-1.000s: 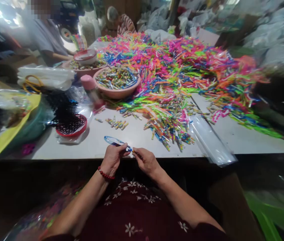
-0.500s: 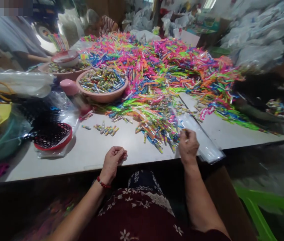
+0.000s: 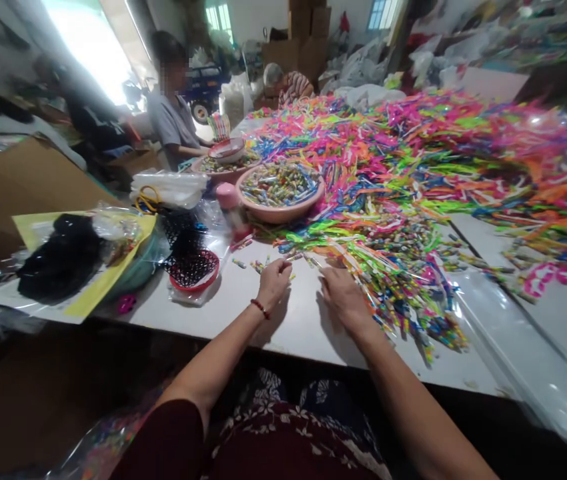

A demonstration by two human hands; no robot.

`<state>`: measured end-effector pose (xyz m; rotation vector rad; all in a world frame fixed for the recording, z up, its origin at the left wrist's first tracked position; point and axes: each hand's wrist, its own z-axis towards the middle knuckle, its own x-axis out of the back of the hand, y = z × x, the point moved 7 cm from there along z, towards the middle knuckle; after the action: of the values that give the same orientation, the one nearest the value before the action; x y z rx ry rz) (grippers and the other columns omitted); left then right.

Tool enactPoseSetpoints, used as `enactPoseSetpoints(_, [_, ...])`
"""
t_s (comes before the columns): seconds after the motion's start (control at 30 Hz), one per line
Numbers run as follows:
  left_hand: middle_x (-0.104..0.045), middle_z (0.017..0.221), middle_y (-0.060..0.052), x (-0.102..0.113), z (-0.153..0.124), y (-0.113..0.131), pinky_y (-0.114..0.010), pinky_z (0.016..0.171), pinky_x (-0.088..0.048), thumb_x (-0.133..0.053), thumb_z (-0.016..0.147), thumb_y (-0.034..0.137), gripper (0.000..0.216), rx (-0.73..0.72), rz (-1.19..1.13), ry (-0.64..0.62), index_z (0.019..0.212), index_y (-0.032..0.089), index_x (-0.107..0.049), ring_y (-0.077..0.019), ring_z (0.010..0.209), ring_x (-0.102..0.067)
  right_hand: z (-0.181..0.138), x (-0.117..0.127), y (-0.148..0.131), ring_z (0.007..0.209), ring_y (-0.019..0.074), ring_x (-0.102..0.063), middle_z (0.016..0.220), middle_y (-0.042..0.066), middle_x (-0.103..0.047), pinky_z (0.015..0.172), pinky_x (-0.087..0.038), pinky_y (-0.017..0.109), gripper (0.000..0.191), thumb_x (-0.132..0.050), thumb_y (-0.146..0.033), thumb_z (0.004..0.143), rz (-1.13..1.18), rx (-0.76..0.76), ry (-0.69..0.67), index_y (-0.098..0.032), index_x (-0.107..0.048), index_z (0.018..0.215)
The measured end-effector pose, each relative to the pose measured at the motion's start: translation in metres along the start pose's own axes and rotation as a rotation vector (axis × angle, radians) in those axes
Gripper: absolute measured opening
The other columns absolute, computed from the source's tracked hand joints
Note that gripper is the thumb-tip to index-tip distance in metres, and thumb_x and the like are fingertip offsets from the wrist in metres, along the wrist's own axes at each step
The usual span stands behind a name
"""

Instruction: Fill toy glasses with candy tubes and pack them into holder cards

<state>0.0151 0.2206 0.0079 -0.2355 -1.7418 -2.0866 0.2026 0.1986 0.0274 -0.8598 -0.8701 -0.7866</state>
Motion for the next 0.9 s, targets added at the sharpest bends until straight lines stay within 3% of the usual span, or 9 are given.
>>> enactPoseSetpoints(0.1, [-0.07, 0.1, -0.009, -0.006, 0.05, 0.003, -0.034, 0.093, -0.045, -0.054, 0.088, 0.013, 0.021, -0.058, 0.086, 0.024, 0.094, 0.019, -0.073, -0.0226, 0.097, -0.062, 0.042, -0.037, -0.006, 0.108, 0.0289, -0.057, 0.119, 0.02, -0.065, 0.095, -0.044, 0.04, 0.04, -0.04, -0.01, 0.096, -0.139, -0.11, -0.175, -0.011, -0.062, 0.129])
enactPoseSetpoints(0.2, [-0.066, 0.121, -0.012, -0.018, 0.086, 0.008, -0.036, 0.107, -0.039, -0.063, 0.076, 0.004, 0.036, -0.129, 0.157, -0.033, 0.106, 0.019, -0.073, -0.0255, 0.116, -0.055, 0.06, -0.055, -0.002, 0.103, 0.0264, -0.058, 0.111, 0.017, -0.068, 0.091, -0.044, 0.036, 0.04, -0.037, -0.009, 0.098, -0.186, -0.164, -0.227, -0.013, -0.062, 0.128])
enactPoseSetpoints(0.3, [-0.065, 0.121, -0.011, -0.027, 0.108, 0.008, -0.037, 0.111, -0.036, -0.071, 0.061, -0.003, 0.046, -0.177, 0.213, -0.127, 0.1, 0.021, -0.075, -0.0275, 0.122, -0.05, 0.055, -0.061, -0.009, 0.101, 0.026, -0.058, 0.106, 0.016, -0.069, 0.087, -0.043, 0.034, 0.036, -0.038, -0.008, 0.098, -0.175, -0.12, -0.248, -0.013, -0.065, 0.121])
enactPoseSetpoints(0.47, [-0.067, 0.102, -0.011, -0.018, 0.118, 0.005, -0.036, 0.106, -0.039, -0.065, 0.074, 0.002, 0.02, -0.192, 0.215, -0.117, 0.08, 0.019, -0.073, -0.0258, 0.111, -0.053, 0.02, -0.058, -0.016, 0.094, 0.0237, -0.059, 0.103, 0.014, -0.065, 0.082, -0.044, 0.032, 0.028, -0.041, -0.009, 0.096, -0.059, -0.105, -0.288, -0.015, -0.066, 0.107])
enactPoseSetpoints(0.6, [-0.067, 0.107, -0.009, 0.011, 0.099, 0.011, -0.034, 0.105, -0.04, -0.057, 0.091, 0.019, 0.013, -0.2, 0.128, 0.062, 0.092, 0.02, -0.07, -0.0226, 0.11, -0.054, -0.005, -0.038, -0.008, 0.097, 0.0237, -0.061, 0.106, 0.013, -0.066, 0.086, -0.048, 0.035, 0.029, -0.044, -0.016, 0.093, 0.315, -0.172, -0.094, -0.016, -0.065, 0.113])
enactPoseSetpoints(0.7, [-0.065, 0.088, -0.002, 0.035, 0.064, 0.007, -0.027, 0.082, -0.049, -0.06, 0.093, 0.037, 0.017, -0.051, -0.239, 0.238, 0.09, 0.02, -0.063, -0.0161, 0.084, -0.06, -0.023, -0.027, -0.004, 0.09, 0.0229, -0.064, 0.1, 0.009, -0.069, 0.085, -0.051, 0.038, 0.031, -0.047, -0.033, 0.094, 0.646, -0.29, -0.018, -0.018, -0.066, 0.115])
enactPoseSetpoints(0.8, [-0.062, 0.072, 0.003, 0.033, 0.018, -0.003, -0.021, 0.058, -0.045, -0.075, 0.079, 0.05, 0.035, 0.21, -0.666, 0.204, 0.084, 0.02, -0.058, -0.0107, 0.058, -0.056, -0.04, -0.021, -0.013, 0.08, 0.0204, -0.064, 0.095, 0.006, -0.07, 0.079, -0.053, 0.037, 0.039, -0.055, -0.047, 0.09, 0.91, -0.401, -0.043, -0.019, -0.067, 0.114])
enactPoseSetpoints(0.9, [-0.069, 0.076, -0.001, 0.028, -0.025, -0.001, -0.019, 0.052, -0.043, -0.085, 0.069, 0.05, 0.044, 0.352, -0.834, 0.155, 0.084, 0.017, -0.059, -0.0102, 0.057, -0.061, -0.053, -0.014, -0.029, 0.082, 0.0186, -0.063, 0.098, 0.006, -0.071, 0.078, -0.053, 0.034, 0.042, -0.064, -0.051, 0.085, 1.094, -0.431, -0.072, -0.019, -0.068, 0.113])
